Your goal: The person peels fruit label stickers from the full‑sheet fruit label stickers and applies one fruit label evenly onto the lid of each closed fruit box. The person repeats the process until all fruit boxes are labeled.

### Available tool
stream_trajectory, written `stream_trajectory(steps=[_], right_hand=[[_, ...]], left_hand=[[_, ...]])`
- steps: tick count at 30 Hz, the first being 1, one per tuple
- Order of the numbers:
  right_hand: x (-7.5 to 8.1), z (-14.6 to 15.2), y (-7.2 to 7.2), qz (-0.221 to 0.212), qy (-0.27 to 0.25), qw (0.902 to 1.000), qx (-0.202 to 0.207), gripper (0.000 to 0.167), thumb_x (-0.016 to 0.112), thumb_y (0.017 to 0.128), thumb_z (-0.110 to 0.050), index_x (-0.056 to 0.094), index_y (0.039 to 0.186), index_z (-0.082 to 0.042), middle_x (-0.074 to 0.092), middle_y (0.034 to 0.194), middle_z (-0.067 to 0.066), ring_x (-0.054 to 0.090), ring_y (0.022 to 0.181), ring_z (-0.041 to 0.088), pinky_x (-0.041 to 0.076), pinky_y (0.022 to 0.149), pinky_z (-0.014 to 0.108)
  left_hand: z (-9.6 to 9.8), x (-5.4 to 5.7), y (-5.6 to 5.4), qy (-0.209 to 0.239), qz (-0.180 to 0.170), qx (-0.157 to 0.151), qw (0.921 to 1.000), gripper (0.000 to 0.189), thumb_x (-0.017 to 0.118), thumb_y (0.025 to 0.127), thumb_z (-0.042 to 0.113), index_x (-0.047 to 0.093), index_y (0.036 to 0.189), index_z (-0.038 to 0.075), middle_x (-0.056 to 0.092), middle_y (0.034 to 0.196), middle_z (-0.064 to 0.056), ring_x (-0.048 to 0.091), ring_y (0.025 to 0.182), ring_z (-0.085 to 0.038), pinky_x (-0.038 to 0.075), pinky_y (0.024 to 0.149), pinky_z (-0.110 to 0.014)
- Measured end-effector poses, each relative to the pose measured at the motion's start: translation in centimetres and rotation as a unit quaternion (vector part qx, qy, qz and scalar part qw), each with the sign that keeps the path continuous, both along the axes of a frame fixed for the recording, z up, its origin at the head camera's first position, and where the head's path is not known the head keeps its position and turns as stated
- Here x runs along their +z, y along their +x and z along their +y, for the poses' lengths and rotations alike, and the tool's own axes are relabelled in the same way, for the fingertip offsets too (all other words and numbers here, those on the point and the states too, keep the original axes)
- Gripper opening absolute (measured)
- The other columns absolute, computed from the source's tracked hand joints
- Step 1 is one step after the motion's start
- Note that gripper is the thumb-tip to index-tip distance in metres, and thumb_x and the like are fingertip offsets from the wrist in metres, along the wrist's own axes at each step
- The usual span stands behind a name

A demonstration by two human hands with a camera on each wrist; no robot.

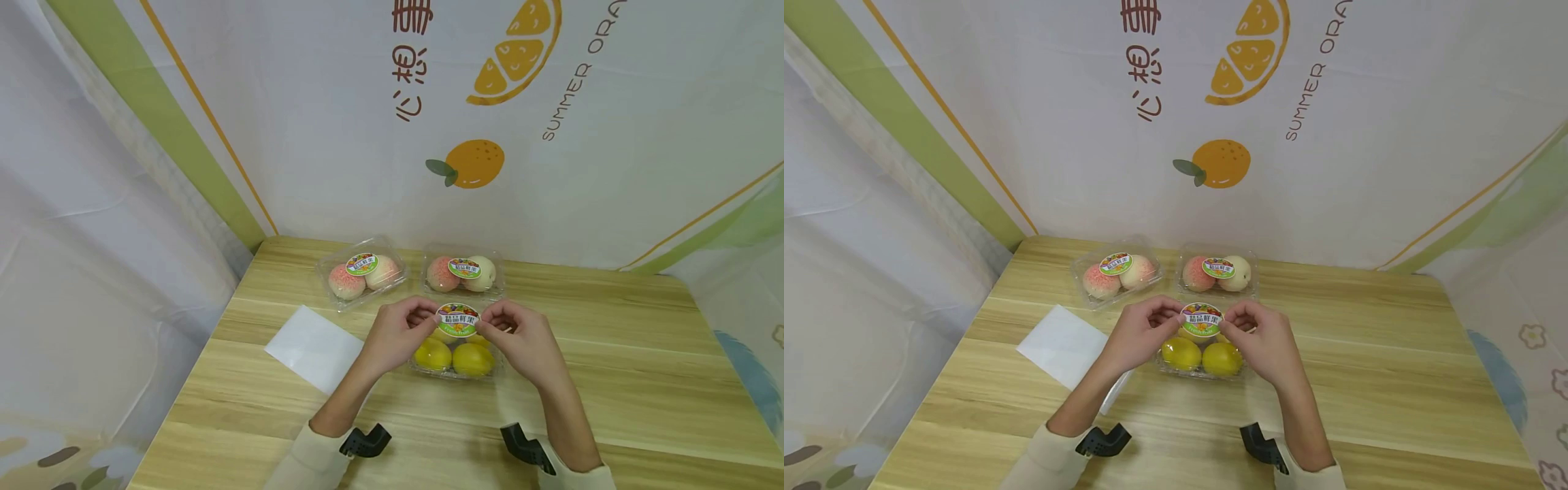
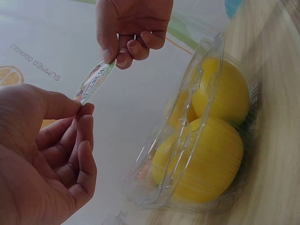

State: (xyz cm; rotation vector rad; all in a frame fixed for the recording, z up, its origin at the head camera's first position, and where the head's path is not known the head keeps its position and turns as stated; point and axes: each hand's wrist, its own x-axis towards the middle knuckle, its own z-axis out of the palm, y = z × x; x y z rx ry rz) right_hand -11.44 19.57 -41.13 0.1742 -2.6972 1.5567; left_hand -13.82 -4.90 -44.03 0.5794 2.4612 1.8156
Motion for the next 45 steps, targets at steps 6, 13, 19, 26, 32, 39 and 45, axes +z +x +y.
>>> stream_trajectory(steps=[6, 13, 19, 26, 32, 39, 45], right_hand=[[-0.3, 0.1, -0.3, -0.011, -0.003, 0.9999, 0.008, 0.009, 0.083, 0.098, -0.008, 0.075, 0.099, -0.005, 0.071, 0.086, 0.004, 0.061, 0.077, 0.019, 0.050, 0.065, 0.028], [-0.5, 0.1, -0.5, -0.022, 0.004, 0.9997, 0.002, 0.011, 0.084, 0.097, -0.008, 0.074, 0.099, -0.004, 0.070, 0.084, 0.003, 0.060, 0.076, 0.019, 0.048, 0.063, 0.027], [-0.5, 0.2, -0.4, -0.026, -0.004, 0.9996, 0.003, 0.016, 0.085, 0.096, -0.006, 0.073, 0.105, -0.002, 0.074, 0.086, 0.004, 0.063, 0.076, 0.018, 0.050, 0.065, 0.027], [-0.9, 0.3, -0.4, -0.012, 0.005, 0.9999, 0.011, 0.012, 0.082, 0.098, -0.007, 0.074, 0.105, -0.004, 0.075, 0.089, 0.002, 0.066, 0.081, 0.020, 0.052, 0.069, 0.029], [-1.0, 0.1, -0.4, -0.010, 0.013, 0.9998, 0.009, 0.004, 0.077, 0.101, -0.007, 0.074, 0.099, -0.006, 0.072, 0.087, 0.003, 0.065, 0.081, 0.019, 0.051, 0.069, 0.029], [-1.4, 0.0, -0.6, -0.019, 0.026, 0.9994, 0.013, 0.006, 0.074, 0.104, -0.008, 0.072, 0.099, -0.005, 0.068, 0.088, 0.004, 0.061, 0.080, 0.020, 0.050, 0.068, 0.028], [-1.6, -0.1, -0.7, -0.031, 0.035, 0.9988, 0.017, 0.006, 0.072, 0.104, -0.009, 0.071, 0.099, -0.006, 0.065, 0.087, 0.004, 0.057, 0.079, 0.021, 0.047, 0.066, 0.028]], left_hand=[[0.2, -0.2, 0.0, -0.006, -0.006, 0.018, 0.9998, 0.014, 0.074, 0.105, 0.017, 0.080, 0.113, 0.007, 0.077, 0.095, 0.002, 0.071, 0.083, -0.011, 0.060, 0.078, -0.030], [0.4, -0.5, 0.0, -0.012, -0.012, 0.033, 0.9993, 0.012, 0.078, 0.103, 0.017, 0.080, 0.109, 0.007, 0.077, 0.093, 0.002, 0.070, 0.082, -0.010, 0.061, 0.078, -0.029], [0.7, -0.8, 0.0, -0.019, -0.009, 0.035, 0.9992, 0.009, 0.078, 0.103, 0.015, 0.079, 0.107, 0.007, 0.076, 0.091, 0.003, 0.070, 0.080, -0.009, 0.060, 0.075, -0.028], [0.6, -0.8, 0.0, -0.024, -0.006, 0.039, 0.9989, 0.008, 0.078, 0.103, 0.015, 0.079, 0.106, 0.008, 0.075, 0.090, 0.003, 0.070, 0.080, -0.010, 0.060, 0.076, -0.028], [0.6, -0.9, 0.1, -0.034, -0.004, 0.042, 0.9985, 0.008, 0.078, 0.103, 0.016, 0.079, 0.105, 0.008, 0.074, 0.089, 0.004, 0.069, 0.078, -0.009, 0.059, 0.074, -0.028], [0.8, -1.1, 0.1, -0.046, -0.007, 0.044, 0.9980, 0.007, 0.078, 0.102, 0.015, 0.079, 0.104, 0.009, 0.074, 0.087, 0.005, 0.068, 0.077, -0.007, 0.059, 0.074, -0.027], [0.9, -1.2, 0.0, -0.058, 0.016, 0.045, 0.9972, 0.008, 0.077, 0.102, 0.012, 0.080, 0.101, 0.005, 0.074, 0.085, 0.002, 0.067, 0.075, -0.009, 0.058, 0.072, -0.026]])
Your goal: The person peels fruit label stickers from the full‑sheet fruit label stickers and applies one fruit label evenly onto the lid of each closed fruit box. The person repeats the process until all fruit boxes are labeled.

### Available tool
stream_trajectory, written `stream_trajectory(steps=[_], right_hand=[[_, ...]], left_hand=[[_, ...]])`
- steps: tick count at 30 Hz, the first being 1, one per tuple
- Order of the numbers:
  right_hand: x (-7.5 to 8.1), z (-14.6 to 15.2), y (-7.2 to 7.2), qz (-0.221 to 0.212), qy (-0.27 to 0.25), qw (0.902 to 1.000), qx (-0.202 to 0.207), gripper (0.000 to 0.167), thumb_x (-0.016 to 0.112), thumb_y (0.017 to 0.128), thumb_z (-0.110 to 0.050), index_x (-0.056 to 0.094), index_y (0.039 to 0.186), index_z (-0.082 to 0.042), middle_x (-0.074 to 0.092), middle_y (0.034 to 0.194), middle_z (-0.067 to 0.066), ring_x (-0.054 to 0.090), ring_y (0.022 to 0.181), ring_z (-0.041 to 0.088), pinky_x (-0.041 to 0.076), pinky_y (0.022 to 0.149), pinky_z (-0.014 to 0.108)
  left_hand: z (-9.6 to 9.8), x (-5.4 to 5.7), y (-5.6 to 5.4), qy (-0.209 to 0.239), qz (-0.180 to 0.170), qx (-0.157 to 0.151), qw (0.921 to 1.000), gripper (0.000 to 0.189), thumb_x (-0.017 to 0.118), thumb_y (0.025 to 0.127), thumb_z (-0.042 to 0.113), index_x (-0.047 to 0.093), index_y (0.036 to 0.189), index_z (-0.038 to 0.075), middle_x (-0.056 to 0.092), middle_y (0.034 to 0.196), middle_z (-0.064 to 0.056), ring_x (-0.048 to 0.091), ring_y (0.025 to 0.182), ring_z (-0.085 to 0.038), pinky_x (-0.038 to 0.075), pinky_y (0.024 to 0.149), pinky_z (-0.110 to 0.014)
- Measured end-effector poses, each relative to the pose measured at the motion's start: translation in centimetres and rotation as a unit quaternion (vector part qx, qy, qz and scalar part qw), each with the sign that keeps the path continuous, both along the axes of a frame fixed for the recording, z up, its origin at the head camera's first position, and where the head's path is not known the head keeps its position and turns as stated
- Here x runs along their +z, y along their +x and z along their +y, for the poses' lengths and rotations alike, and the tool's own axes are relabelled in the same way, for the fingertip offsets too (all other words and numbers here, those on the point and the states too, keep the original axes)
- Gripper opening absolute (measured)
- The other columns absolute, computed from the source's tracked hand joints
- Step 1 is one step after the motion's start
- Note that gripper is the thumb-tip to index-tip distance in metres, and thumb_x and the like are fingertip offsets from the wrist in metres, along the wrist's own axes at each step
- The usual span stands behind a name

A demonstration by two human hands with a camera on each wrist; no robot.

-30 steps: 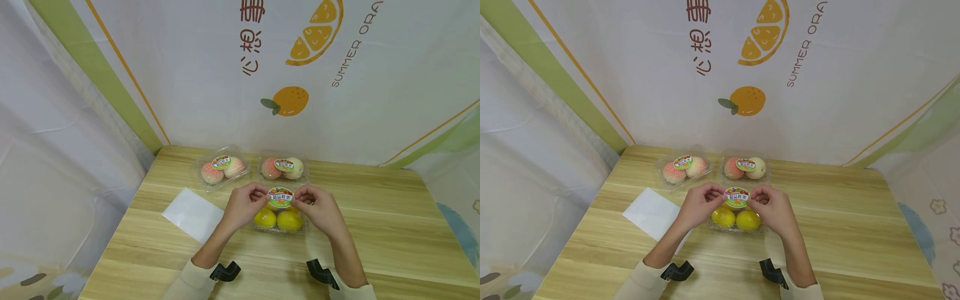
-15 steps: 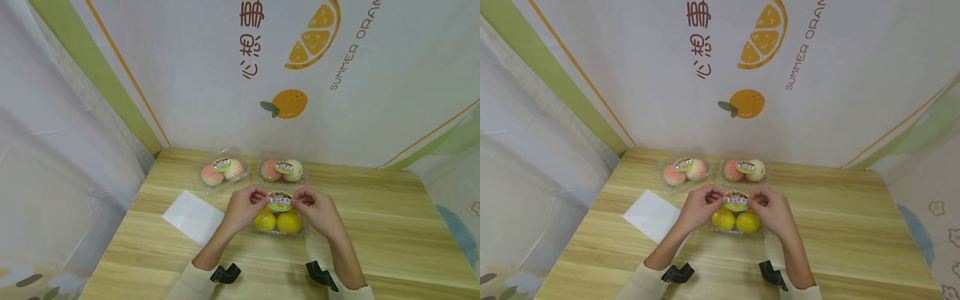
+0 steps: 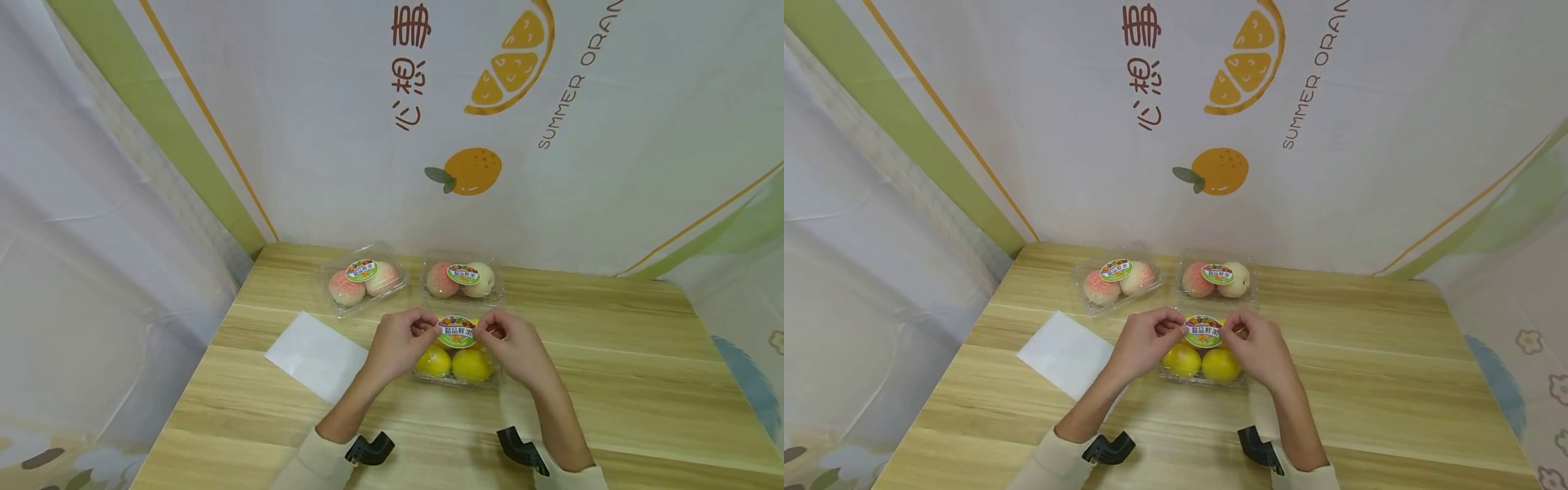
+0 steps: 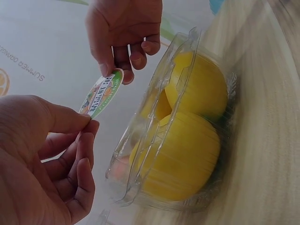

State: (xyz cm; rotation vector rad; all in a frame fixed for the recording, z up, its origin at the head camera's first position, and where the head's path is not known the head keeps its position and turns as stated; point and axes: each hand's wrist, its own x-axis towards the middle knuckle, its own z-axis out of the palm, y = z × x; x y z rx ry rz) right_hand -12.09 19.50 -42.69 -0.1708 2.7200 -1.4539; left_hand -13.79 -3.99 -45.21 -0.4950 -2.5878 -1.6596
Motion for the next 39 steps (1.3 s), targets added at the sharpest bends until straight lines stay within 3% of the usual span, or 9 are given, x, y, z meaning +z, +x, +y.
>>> stream_trajectory(steps=[15, 30, 39], right_hand=[[-0.6, -0.3, -0.3, -0.001, 0.023, 0.9997, -0.010, 0.013, 0.081, 0.097, -0.009, 0.069, 0.096, -0.005, 0.067, 0.084, 0.004, 0.061, 0.076, 0.020, 0.051, 0.066, 0.027], [-0.7, -0.7, -0.3, 0.009, 0.062, 0.9980, -0.008, 0.019, 0.086, 0.093, -0.010, 0.068, 0.094, -0.005, 0.067, 0.080, 0.002, 0.061, 0.072, 0.017, 0.049, 0.062, 0.026], [-0.7, -0.9, -0.3, 0.005, 0.074, 0.9972, -0.011, 0.021, 0.088, 0.091, -0.011, 0.067, 0.092, -0.006, 0.067, 0.077, 0.001, 0.060, 0.069, 0.016, 0.048, 0.061, 0.026]], left_hand=[[0.5, -0.2, 0.2, -0.046, 0.002, 0.020, 0.9988, 0.008, 0.079, 0.100, 0.017, 0.078, 0.095, 0.011, 0.070, 0.079, 0.008, 0.062, 0.069, -0.005, 0.053, 0.065, -0.025], [0.8, -0.6, 0.3, -0.090, 0.036, 0.036, 0.9946, 0.012, 0.084, 0.095, 0.019, 0.077, 0.088, 0.011, 0.073, 0.077, 0.007, 0.059, 0.061, -0.002, 0.049, 0.055, -0.024], [1.1, -0.7, 0.3, -0.125, 0.034, 0.051, 0.9903, 0.014, 0.086, 0.094, 0.023, 0.078, 0.089, 0.013, 0.073, 0.078, 0.009, 0.059, 0.061, -0.001, 0.049, 0.056, -0.025]])
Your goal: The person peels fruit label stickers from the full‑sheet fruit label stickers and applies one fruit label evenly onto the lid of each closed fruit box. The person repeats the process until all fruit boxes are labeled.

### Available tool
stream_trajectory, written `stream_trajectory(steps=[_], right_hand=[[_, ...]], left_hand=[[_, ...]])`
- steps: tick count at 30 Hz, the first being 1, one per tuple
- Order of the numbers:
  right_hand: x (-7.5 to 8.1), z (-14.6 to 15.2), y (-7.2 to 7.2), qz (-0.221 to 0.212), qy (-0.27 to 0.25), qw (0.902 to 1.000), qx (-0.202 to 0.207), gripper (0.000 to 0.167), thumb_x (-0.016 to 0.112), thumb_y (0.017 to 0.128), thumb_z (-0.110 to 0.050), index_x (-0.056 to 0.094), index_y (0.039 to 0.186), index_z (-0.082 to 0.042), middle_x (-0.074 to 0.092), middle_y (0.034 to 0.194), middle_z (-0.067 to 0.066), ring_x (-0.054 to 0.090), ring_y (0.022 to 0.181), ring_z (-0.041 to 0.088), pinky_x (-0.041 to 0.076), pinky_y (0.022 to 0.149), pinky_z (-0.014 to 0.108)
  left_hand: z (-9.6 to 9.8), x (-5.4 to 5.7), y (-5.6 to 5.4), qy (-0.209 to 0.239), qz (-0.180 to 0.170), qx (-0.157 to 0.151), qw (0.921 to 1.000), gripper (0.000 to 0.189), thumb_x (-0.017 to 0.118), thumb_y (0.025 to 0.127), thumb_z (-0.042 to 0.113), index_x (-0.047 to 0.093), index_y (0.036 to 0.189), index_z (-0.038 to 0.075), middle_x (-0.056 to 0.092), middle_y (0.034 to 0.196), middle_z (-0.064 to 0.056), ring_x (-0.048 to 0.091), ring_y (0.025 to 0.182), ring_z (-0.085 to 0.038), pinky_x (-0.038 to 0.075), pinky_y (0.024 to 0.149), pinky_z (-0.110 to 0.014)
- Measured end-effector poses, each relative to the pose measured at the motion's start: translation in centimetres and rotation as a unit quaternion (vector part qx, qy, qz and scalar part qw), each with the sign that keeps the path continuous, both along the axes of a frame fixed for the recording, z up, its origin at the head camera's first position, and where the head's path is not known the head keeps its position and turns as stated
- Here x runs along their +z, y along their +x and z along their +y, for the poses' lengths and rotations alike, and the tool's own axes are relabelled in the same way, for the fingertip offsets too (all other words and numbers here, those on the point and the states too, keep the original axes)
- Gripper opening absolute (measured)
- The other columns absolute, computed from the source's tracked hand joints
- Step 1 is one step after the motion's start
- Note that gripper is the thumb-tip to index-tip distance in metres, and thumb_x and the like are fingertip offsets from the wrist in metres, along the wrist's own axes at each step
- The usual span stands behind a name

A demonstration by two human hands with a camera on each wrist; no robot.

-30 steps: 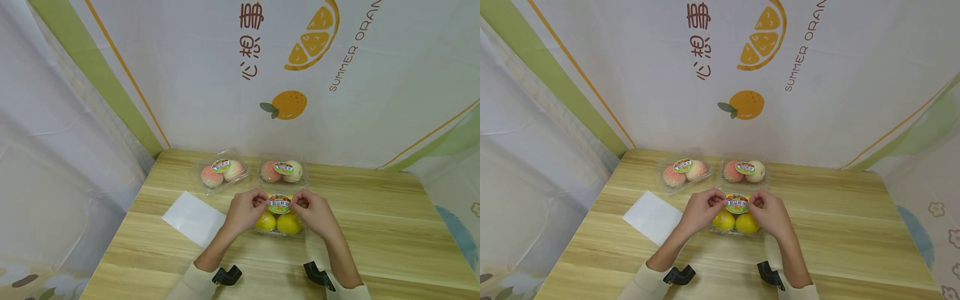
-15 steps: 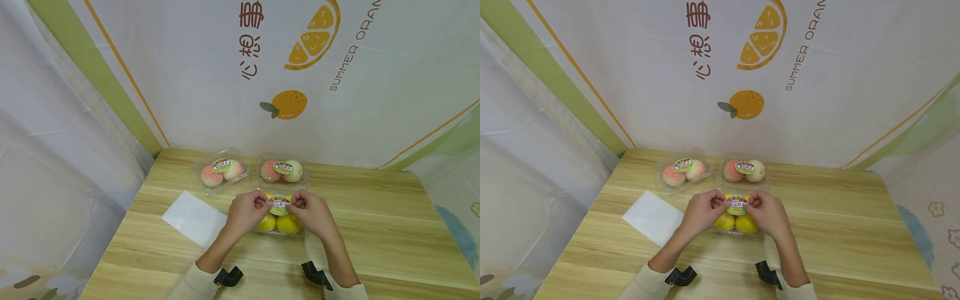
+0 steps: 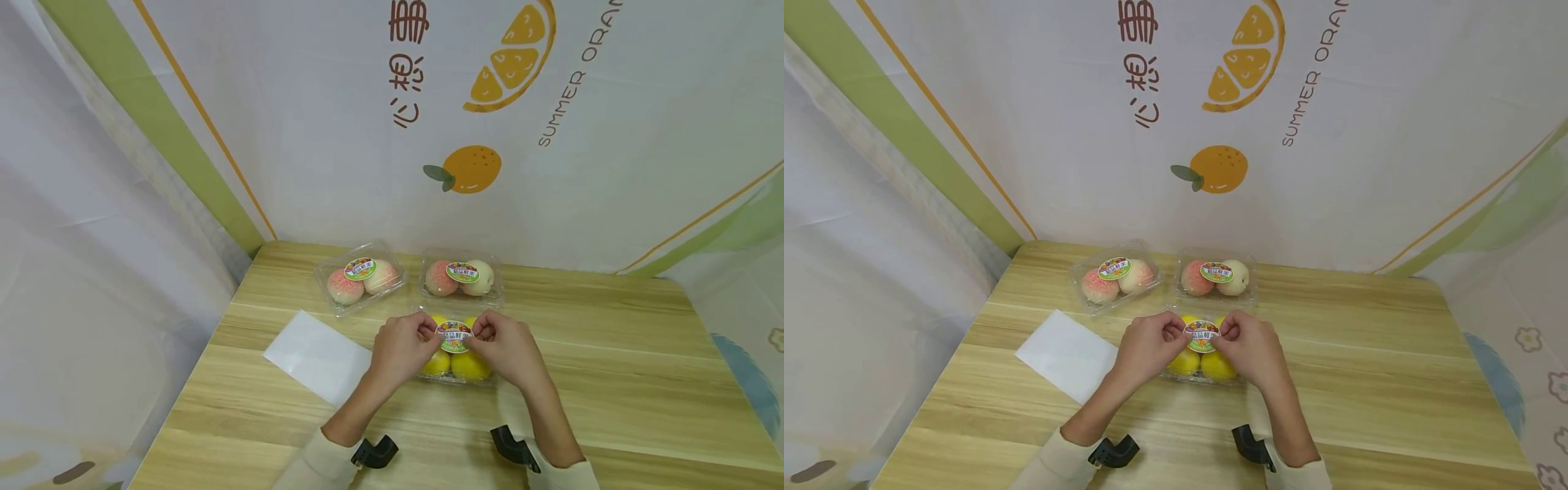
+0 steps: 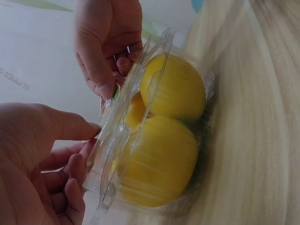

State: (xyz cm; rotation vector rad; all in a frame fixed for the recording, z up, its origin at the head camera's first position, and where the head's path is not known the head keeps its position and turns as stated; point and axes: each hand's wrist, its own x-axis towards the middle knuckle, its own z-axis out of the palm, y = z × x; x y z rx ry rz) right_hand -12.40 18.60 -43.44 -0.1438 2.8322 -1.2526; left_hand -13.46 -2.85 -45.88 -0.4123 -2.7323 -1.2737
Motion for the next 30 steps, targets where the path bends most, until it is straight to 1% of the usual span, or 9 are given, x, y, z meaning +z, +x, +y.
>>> stream_trajectory(steps=[7, 11, 21, 30], right_hand=[[-0.34, -0.06, -0.22, 0.008, 0.011, 0.9999, -0.001, 0.023, 0.089, 0.090, -0.012, 0.067, 0.090, -0.008, 0.066, 0.075, -0.001, 0.060, 0.067, 0.015, 0.048, 0.060, 0.027], [-0.47, -0.20, -0.26, 0.012, 0.015, 0.9998, -0.003, 0.024, 0.090, 0.089, -0.012, 0.066, 0.089, -0.008, 0.066, 0.074, -0.001, 0.059, 0.065, 0.015, 0.047, 0.059, 0.027], [-0.64, -0.38, -0.32, 0.008, 0.035, 0.9993, -0.010, 0.026, 0.091, 0.089, -0.013, 0.065, 0.089, -0.008, 0.063, 0.072, -0.001, 0.056, 0.065, 0.017, 0.045, 0.058, 0.029], [-0.62, -0.54, -0.27, 0.007, 0.038, 0.9991, -0.015, 0.028, 0.092, 0.088, -0.014, 0.065, 0.088, -0.008, 0.062, 0.071, -0.001, 0.055, 0.065, 0.017, 0.044, 0.058, 0.030]], left_hand=[[0.18, -0.23, 0.00, -0.010, 0.015, 0.005, 0.9998, 0.014, 0.090, 0.090, 0.019, 0.077, 0.088, 0.012, 0.073, 0.076, 0.009, 0.059, 0.061, -0.001, 0.048, 0.055, -0.025], [0.25, -0.31, 0.05, -0.016, 0.015, 0.005, 0.9998, 0.017, 0.092, 0.088, 0.020, 0.077, 0.089, 0.013, 0.073, 0.076, 0.008, 0.057, 0.059, -0.001, 0.047, 0.053, -0.024], [0.45, -0.19, 0.15, -0.028, 0.014, 0.010, 0.9995, 0.021, 0.095, 0.086, 0.024, 0.077, 0.088, 0.013, 0.075, 0.077, 0.005, 0.057, 0.060, -0.003, 0.047, 0.054, -0.026], [0.62, -0.23, 0.19, -0.036, 0.014, 0.018, 0.9991, 0.024, 0.097, 0.085, 0.025, 0.076, 0.089, 0.014, 0.070, 0.074, 0.008, 0.054, 0.058, -0.002, 0.045, 0.052, -0.025]])
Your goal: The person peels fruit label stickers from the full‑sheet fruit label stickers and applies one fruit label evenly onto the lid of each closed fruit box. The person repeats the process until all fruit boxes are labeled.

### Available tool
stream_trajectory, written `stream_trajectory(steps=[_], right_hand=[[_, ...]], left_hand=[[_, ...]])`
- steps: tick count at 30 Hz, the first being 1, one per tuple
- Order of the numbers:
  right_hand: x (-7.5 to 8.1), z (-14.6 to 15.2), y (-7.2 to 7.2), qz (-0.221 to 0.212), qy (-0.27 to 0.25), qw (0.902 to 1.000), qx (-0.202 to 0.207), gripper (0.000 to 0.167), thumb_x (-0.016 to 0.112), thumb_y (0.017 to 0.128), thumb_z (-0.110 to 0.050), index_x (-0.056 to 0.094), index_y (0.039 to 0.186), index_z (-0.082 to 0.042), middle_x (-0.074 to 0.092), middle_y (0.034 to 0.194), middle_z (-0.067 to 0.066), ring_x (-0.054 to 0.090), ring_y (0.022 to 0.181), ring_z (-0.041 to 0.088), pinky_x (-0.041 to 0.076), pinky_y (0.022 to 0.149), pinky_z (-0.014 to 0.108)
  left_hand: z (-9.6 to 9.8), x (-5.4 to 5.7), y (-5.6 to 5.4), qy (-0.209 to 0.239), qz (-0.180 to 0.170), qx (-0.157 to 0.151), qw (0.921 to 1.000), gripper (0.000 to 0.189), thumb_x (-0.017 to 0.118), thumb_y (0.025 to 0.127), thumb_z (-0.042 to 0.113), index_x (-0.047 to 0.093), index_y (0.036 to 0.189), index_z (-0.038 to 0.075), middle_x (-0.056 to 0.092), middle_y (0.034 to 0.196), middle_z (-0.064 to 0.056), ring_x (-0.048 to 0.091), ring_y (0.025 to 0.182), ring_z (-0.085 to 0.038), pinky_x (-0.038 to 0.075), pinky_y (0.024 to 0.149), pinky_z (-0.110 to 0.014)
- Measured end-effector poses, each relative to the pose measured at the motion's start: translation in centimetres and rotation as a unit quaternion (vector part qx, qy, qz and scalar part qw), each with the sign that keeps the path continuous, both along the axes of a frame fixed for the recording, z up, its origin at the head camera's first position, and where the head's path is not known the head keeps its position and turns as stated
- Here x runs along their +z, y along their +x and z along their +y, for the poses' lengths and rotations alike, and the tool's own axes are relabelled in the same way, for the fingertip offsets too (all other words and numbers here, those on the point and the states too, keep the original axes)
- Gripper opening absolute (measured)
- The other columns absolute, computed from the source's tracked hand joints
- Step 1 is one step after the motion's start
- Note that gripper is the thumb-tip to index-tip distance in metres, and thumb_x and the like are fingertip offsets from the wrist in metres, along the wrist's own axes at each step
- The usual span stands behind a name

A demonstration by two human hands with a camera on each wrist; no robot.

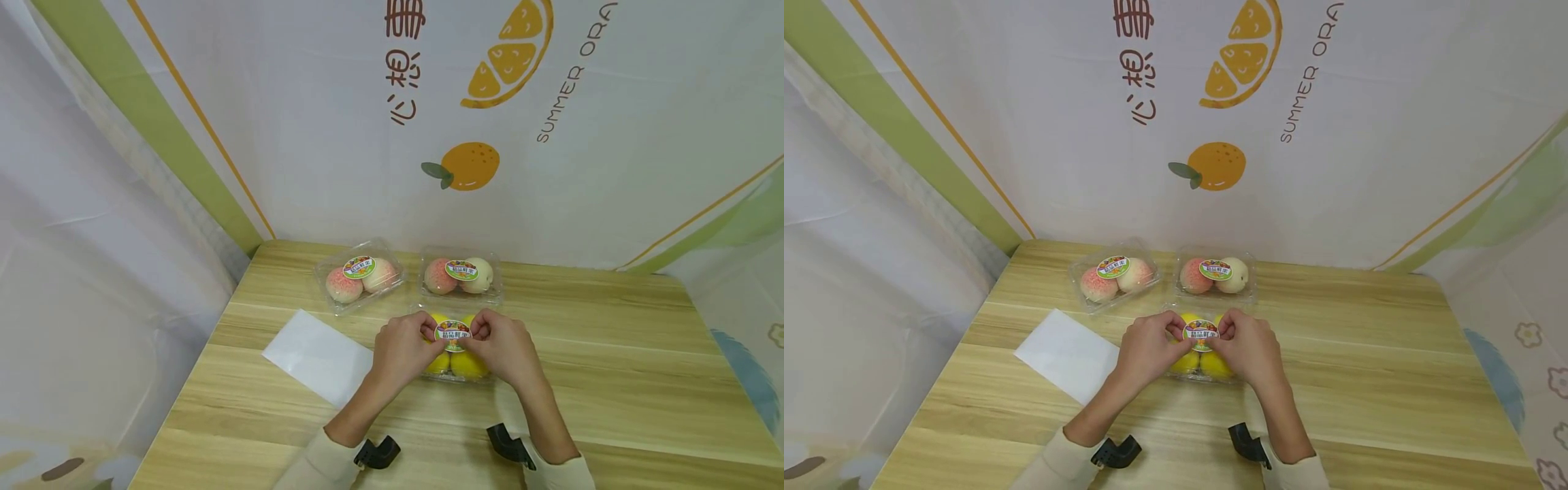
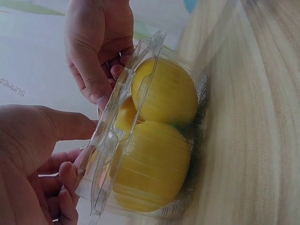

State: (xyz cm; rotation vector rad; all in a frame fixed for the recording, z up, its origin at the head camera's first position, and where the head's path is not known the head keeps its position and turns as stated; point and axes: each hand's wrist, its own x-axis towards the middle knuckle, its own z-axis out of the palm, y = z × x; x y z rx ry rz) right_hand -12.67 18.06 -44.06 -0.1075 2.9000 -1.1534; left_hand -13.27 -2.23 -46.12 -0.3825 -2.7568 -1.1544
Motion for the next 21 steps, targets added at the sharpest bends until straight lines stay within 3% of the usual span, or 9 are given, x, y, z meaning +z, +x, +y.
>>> stream_trajectory(steps=[21], right_hand=[[-0.06, -0.33, 0.11, 0.011, 0.025, 0.9996, -0.006, 0.032, 0.095, 0.086, -0.018, 0.065, 0.088, -0.010, 0.061, 0.071, -0.002, 0.055, 0.065, 0.017, 0.043, 0.060, 0.034]], left_hand=[[0.27, -0.19, 0.11, -0.015, 0.018, 0.005, 0.9997, 0.025, 0.097, 0.084, 0.026, 0.076, 0.091, 0.014, 0.068, 0.076, 0.008, 0.054, 0.061, -0.003, 0.046, 0.054, -0.026]])
